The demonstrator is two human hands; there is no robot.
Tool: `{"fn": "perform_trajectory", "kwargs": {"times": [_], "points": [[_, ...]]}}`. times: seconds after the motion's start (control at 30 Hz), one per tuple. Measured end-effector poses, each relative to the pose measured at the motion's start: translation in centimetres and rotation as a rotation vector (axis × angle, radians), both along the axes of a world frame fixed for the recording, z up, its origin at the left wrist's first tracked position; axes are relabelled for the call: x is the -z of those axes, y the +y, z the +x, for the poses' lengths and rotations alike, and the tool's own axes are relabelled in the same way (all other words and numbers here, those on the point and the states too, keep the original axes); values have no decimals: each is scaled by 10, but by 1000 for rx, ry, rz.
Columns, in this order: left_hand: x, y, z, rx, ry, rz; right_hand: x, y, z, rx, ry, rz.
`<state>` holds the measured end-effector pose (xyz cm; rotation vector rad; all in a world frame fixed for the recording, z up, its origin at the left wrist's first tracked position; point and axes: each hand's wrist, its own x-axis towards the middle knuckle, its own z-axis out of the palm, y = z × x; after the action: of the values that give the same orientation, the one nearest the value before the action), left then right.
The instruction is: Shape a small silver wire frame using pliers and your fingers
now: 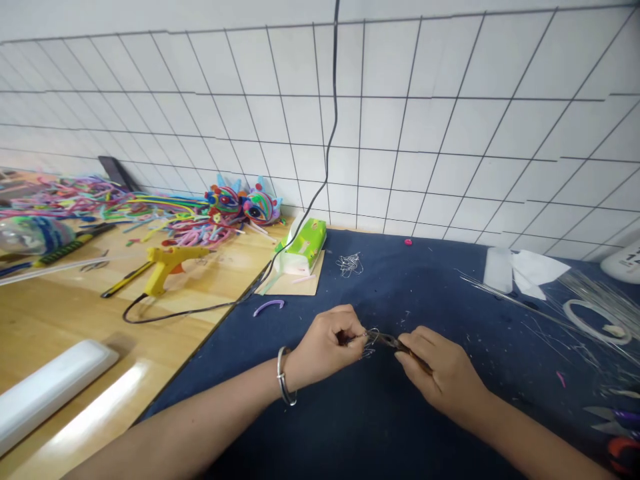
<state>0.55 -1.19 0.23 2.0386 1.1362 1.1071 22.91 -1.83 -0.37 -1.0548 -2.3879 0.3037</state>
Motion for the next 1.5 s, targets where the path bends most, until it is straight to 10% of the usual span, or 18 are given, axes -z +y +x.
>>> {"fn": "perform_trajectory", "kwargs": {"times": [0.27,0.63,1.5], "points": [[3,2,-1,40,-12,-105,-4,3,1,-14,10,-165],[6,-2,2,-84,51,144,0,-3,-1,49,-116,127],[7,-7,1,-181,165,359,2,-8,-7,68,-80,263]]}}
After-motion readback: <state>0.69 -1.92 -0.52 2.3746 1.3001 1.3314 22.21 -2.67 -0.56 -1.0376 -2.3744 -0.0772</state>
